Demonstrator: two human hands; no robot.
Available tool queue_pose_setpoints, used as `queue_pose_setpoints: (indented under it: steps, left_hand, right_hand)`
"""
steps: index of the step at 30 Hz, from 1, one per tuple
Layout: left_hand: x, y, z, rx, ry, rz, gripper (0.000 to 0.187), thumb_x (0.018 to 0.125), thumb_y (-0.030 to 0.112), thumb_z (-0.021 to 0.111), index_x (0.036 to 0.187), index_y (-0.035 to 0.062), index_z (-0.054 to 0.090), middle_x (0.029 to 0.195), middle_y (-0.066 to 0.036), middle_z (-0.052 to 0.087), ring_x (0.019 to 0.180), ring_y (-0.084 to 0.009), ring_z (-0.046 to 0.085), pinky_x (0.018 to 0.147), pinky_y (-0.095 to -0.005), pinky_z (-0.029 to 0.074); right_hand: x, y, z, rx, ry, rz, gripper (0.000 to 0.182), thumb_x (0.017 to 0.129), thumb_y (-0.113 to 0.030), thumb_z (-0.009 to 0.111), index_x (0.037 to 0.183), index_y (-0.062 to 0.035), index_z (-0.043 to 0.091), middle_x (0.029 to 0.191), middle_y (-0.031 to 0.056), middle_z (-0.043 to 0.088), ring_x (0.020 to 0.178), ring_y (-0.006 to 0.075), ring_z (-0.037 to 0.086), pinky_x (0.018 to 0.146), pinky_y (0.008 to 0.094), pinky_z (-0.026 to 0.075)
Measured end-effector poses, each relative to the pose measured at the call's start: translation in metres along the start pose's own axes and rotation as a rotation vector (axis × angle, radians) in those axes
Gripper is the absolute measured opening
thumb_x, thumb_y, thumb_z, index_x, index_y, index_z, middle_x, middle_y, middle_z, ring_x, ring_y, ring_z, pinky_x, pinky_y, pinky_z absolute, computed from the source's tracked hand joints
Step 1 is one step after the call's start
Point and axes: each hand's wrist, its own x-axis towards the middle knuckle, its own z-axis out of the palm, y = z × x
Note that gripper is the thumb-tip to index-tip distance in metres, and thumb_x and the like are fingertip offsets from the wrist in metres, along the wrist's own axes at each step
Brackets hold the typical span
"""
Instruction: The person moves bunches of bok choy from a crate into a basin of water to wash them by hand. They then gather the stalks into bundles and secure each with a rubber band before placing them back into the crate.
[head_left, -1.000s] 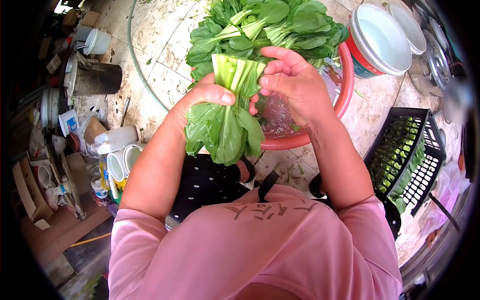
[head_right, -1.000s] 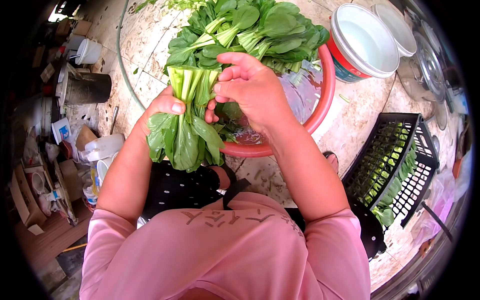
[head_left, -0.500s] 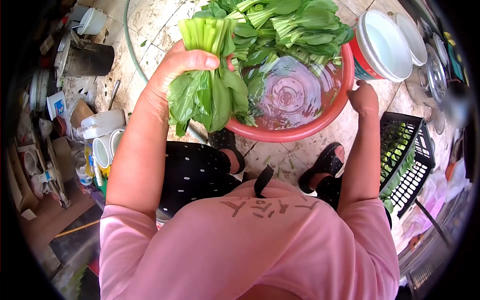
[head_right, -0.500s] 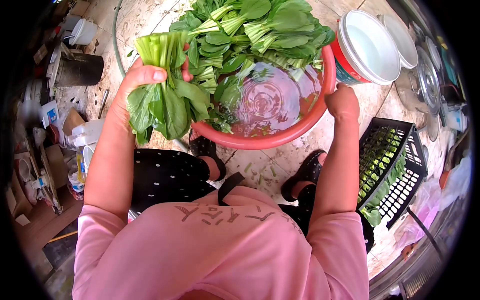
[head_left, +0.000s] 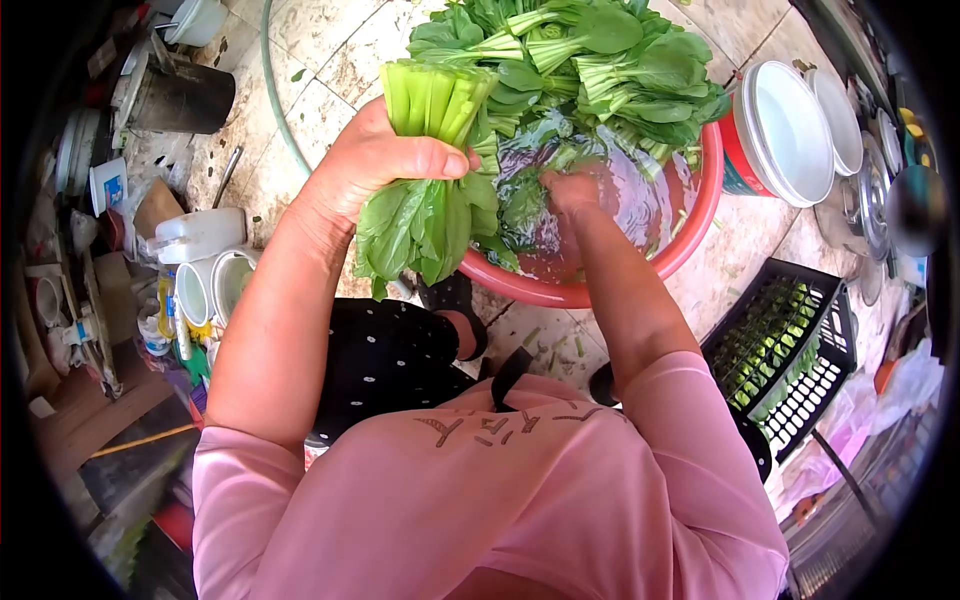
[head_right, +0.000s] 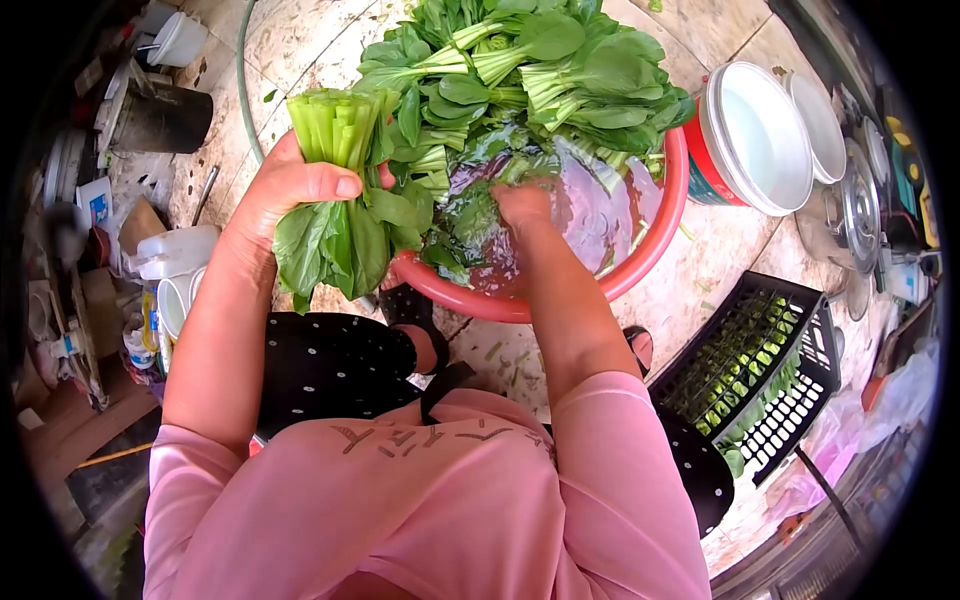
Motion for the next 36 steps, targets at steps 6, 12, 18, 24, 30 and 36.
queue_pose_setpoints:
  steps: [6, 12, 18, 24, 30, 36]
  left_hand:
    - [0.003, -0.009, 0.002, -0.001, -0.014, -0.094, 0.067, 0.066, 0.008, 0.076, 0.127, -0.0015, 0.051, 0.105, -0.011, 0.064, 0.092, -0.023, 0.064, 0.086, -0.0349, 0.051]
    - [0.01, -0.024, 0.016, 0.014, -0.053, -0.103, 0.059, 0.067, 0.002, 0.078, 0.122, 0.0006, 0.056, 0.105, -0.008, 0.065, 0.093, -0.018, 0.063, 0.086, -0.0336, 0.052]
    - [0.007, -0.031, 0.036, -0.108, -0.129, -0.037, 0.056, 0.069, 0.001, 0.079, 0.121, 0.0024, 0.058, 0.108, -0.006, 0.066, 0.098, -0.0163, 0.062, 0.089, -0.0319, 0.05]
    - [0.011, -0.027, 0.034, 0.143, -0.096, 0.098, 0.047, 0.07, 0.006, 0.082, 0.114, 0.0023, 0.063, 0.101, -0.006, 0.068, 0.092, -0.0145, 0.064, 0.085, -0.0306, 0.053]
    - [0.009, -0.008, 0.01, 0.069, 0.093, 0.069, 0.042, 0.071, 0.004, 0.08, 0.11, 0.0029, 0.065, 0.098, -0.006, 0.069, 0.088, -0.0149, 0.065, 0.081, -0.0308, 0.054]
    - [0.014, -0.003, -0.004, 0.09, 0.256, 0.262, 0.04, 0.076, 0.011, 0.076, 0.112, 0.0008, 0.061, 0.096, -0.008, 0.067, 0.086, -0.0172, 0.067, 0.079, -0.0315, 0.056]
  right_hand:
    - [-0.012, 0.014, -0.019, -0.152, 0.185, -0.052, 0.051, 0.079, -0.043, 0.061, 0.101, 0.0027, 0.065, 0.104, 0.0277, 0.066, 0.1, 0.0401, 0.063, 0.091, 0.0417, 0.048]
    - [-0.077, -0.02, -0.052, 0.209, 0.135, -0.491, 0.032, 0.074, -0.028, 0.073, 0.081, -0.002, 0.056, 0.071, 0.0086, 0.062, 0.062, 0.0199, 0.06, 0.063, 0.0324, 0.05]
    - [-0.138, -0.057, -0.066, 0.321, 0.051, -0.782, 0.028, 0.076, -0.025, 0.071, 0.088, -0.0026, 0.059, 0.069, 0.008, 0.061, 0.062, 0.02, 0.06, 0.062, 0.0331, 0.051]
    - [-0.156, -0.074, -0.084, 0.098, 0.011, -0.851, 0.031, 0.078, -0.025, 0.07, 0.095, 0.0001, 0.062, 0.075, 0.0118, 0.066, 0.066, 0.024, 0.066, 0.062, 0.0356, 0.052]
    - [-0.099, -0.054, -0.073, 0.23, -0.196, -0.666, 0.037, 0.082, -0.029, 0.067, 0.107, -0.0017, 0.065, 0.089, 0.0097, 0.069, 0.08, 0.0193, 0.066, 0.075, 0.0337, 0.052]
    - [-0.075, -0.008, 0.021, -0.221, -0.196, -0.403, 0.049, 0.08, -0.04, 0.063, 0.111, -0.0021, 0.065, 0.107, 0.0223, 0.067, 0.102, 0.0379, 0.063, 0.091, 0.0403, 0.049]
